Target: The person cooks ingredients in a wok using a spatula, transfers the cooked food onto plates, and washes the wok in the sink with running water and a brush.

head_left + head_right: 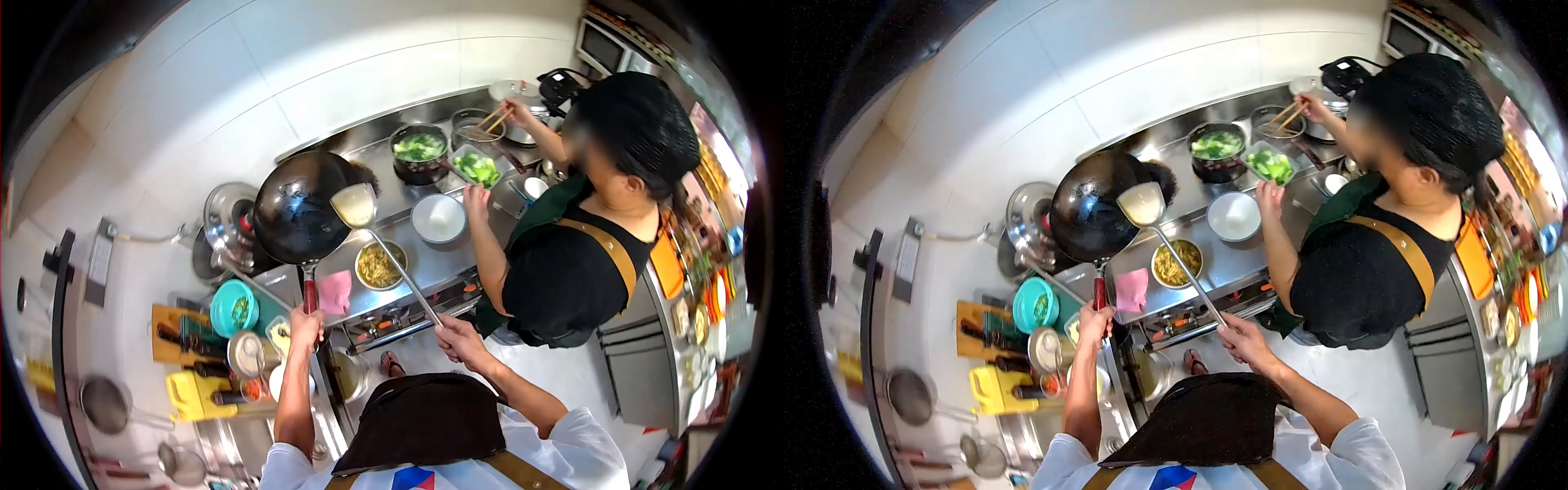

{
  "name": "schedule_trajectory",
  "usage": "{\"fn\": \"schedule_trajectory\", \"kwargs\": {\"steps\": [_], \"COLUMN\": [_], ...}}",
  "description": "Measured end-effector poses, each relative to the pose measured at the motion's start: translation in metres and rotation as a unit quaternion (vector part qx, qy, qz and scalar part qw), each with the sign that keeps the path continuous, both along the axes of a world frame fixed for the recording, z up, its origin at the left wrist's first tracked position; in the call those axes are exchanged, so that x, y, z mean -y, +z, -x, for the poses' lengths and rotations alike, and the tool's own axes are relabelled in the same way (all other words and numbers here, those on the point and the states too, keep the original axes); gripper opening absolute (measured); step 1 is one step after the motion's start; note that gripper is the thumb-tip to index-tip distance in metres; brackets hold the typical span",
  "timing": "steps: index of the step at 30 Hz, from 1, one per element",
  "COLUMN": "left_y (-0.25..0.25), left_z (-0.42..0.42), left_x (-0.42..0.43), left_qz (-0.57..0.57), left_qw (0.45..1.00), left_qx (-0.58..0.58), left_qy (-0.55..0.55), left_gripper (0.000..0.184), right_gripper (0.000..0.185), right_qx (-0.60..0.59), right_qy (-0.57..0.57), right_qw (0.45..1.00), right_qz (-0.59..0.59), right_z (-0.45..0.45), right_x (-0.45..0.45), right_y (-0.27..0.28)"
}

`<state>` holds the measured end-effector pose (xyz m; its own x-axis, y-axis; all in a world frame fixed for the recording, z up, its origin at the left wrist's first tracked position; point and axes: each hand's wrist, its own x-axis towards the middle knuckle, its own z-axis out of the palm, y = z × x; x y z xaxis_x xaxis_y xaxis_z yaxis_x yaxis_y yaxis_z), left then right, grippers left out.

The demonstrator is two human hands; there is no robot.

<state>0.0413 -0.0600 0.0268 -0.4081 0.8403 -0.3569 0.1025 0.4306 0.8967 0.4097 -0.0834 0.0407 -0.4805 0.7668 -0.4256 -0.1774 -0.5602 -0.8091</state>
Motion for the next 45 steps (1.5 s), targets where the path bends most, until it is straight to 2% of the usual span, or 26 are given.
{"fn": "schedule_trajectory", "kwargs": {"steps": [3,8,10,11,14,16,20,23,25,28,29,31,32,34,36,37,40,41,44,45], "left_y": [0.019,0.037,0.061,0.055,0.079,0.08,0.075,0.065,0.043,-0.033,-0.059,-0.113,-0.159,-0.163,-0.229,-0.248,-0.259,-0.296,-0.303,-0.306], "left_z": [-0.039,-0.097,-0.121,-0.132,-0.178,-0.202,-0.223,-0.211,-0.187,-0.137,-0.117,-0.075,-0.056,-0.019,0.003,0.011,0.024,0.023,0.026,0.028], "left_x": [0.073,0.208,0.261,0.295,0.37,0.418,0.48,0.512,0.532,0.565,0.57,0.58,0.588,0.586,0.598,0.603,0.623,0.635,0.651,0.655], "left_qz": [-0.007,0.014,0.036,0.036,0.053,0.064,0.02,0.012,0.017,0.031,0.048,0.076,0.078,0.156,0.137,0.162,0.311,0.341,0.36,0.368], "left_qw": [0.999,0.988,0.979,0.974,0.956,0.925,0.876,0.828,0.808,0.792,0.788,0.794,0.806,0.806,0.829,0.829,0.875,0.873,0.873,0.868], "left_qx": [0.032,0.017,0.024,0.023,0.061,0.143,0.231,0.296,0.32,0.344,0.328,0.315,0.275,0.281,0.21,0.21,0.064,0.059,0.026,-0.038], "left_qy": [0.043,0.153,0.2,0.222,0.282,0.347,0.422,0.475,0.494,0.504,0.519,0.515,0.519,0.497,0.5,0.491,0.367,0.344,0.329,0.332], "left_gripper": [0.013,0.014,0.015,0.017,0.018,0.021,0.018,0.017,0.016,0.017,0.019,0.019,0.017,0.014,0.013,0.022,0.042,0.061,0.065,0.049], "right_gripper": [0.043,0.044,0.044,0.045,0.045,0.043,0.043,0.039,0.036,0.037,0.033,0.029,0.027,0.026,0.025,0.024,0.024,0.024,0.027,0.027], "right_qx": [-0.003,-0.038,-0.019,-0.025,-0.057,-0.049,-0.005,0.01,0.024,0.061,0.06,0.123,0.154,0.175,0.207,0.204,0.209,0.223,0.233,0.231], "right_qy": [0.067,0.161,0.194,0.218,0.306,0.377,0.514,0.565,0.594,0.644,0.635,0.656,0.665,0.662,0.658,0.656,0.645,0.645,0.637,0.637], "right_qw": [0.997,0.985,0.978,0.973,0.947,0.919,0.846,0.789,0.76,0.722,0.73,0.721,0.713,0.717,0.717,0.721,0.728,0.723,0.728,0.729], "right_qz": [-0.04,-0.054,-0.068,-0.076,-0.073,-0.102,-0.143,-0.239,-0.261,-0.245,-0.244,-0.187,-0.159,-0.129,-0.099,-0.096,-0.098,-0.106,-0.102,-0.099], "right_z": [-0.01,-0.005,0.005,0.008,0.018,0.037,0.075,0.117,0.146,0.184,0.196,0.225,0.239,0.264,0.282,0.288,0.306,0.312,0.328,0.335], "right_x": [-0.007,0.0,0.015,0.022,0.038,0.054,0.082,0.115,0.143,0.189,0.208,0.244,0.26,0.287,0.306,0.313,0.328,0.331,0.337,0.337], "right_y": [0.021,0.005,0.009,0.008,-0.002,-0.002,0.002,-0.007,-0.009,-0.019,-0.035,-0.032,-0.032,-0.06,-0.076,-0.081,-0.086,-0.084,-0.097,-0.101]}}
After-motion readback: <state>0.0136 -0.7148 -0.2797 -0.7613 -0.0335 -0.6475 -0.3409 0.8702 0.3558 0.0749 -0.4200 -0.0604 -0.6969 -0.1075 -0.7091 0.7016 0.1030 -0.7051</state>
